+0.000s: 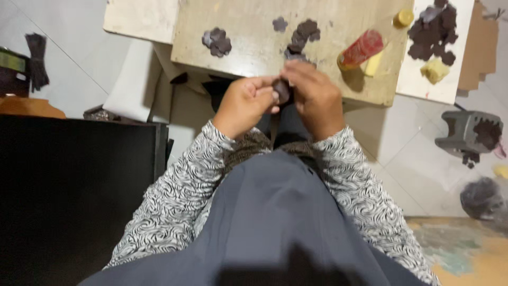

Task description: The person sits at a workbench and cleans foam flower cutouts one at a time, picking up a dark flower-shaped foam piece, rubbing it with a yellow sponge, and placing it back on the table with other finished pieces. A bottle of red liquid sits on the bench nearby.

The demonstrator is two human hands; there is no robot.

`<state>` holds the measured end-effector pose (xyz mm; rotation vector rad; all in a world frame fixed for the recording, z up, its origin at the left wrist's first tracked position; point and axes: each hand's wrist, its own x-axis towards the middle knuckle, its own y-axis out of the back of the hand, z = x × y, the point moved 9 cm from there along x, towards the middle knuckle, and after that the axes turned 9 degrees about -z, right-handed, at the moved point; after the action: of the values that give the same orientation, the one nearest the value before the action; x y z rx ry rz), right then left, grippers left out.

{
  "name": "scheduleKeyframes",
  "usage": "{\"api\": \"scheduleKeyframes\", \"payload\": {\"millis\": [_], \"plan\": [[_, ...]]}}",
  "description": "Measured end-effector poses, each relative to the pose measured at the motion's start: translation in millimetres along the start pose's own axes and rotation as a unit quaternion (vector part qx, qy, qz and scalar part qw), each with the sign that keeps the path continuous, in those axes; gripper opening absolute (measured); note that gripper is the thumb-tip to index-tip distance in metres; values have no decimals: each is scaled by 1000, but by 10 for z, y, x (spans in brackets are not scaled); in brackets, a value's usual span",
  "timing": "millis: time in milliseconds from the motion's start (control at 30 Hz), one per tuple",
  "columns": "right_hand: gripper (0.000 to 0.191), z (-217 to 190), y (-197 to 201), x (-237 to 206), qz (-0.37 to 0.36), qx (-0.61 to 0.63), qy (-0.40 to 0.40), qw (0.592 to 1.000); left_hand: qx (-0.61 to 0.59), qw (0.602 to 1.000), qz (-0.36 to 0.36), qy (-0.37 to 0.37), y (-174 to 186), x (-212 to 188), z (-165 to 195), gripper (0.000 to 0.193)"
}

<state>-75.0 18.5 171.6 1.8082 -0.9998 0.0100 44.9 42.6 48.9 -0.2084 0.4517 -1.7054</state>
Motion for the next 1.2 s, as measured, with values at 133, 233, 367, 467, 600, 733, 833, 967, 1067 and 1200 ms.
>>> {"api": "scheduleKeyframes", "payload": {"millis": [133, 233, 367, 467, 600, 733, 833, 967, 1067, 1200], "plan": [[32, -126, 50, -77, 24, -25, 62, 998, 0, 1000, -5, -25, -38, 23, 106, 31], [33, -157, 33, -75, -1, -7, 74, 997, -38, 998, -12, -44, -73, 3, 147, 31], [37, -27, 121, -76, 40, -16, -3, 999, -66, 997, 43, 8, 84, -25, 20, 30], [39, -104, 107, -106, 56, -10, 38, 998, -185, 981, -25, -42, 9, 23, 53, 21], [32, -166, -6, -106, 30, 1, 73, 997, -265, 959, -67, -80, -47, 15, 156, 18], [35, -45, 46, -106, 56, -23, 17, 998, -200, 968, 113, 96, 153, -89, -122, 22], [33, -207, -2, -158, 35, -28, 110, 993, -152, 987, 35, -39, 19, 13, 132, 23], [38, 0, -23, -203, 45, 29, -2, 999, -99, 991, 56, -70, 80, 28, 171, 29], [40, 251, 36, -280, 101, 176, -106, 974, -82, 993, 69, -55, 184, -22, 194, 31], [36, 347, 54, -267, 109, 252, -143, 951, -40, 993, 31, -111, 79, 19, 265, 29]]}}
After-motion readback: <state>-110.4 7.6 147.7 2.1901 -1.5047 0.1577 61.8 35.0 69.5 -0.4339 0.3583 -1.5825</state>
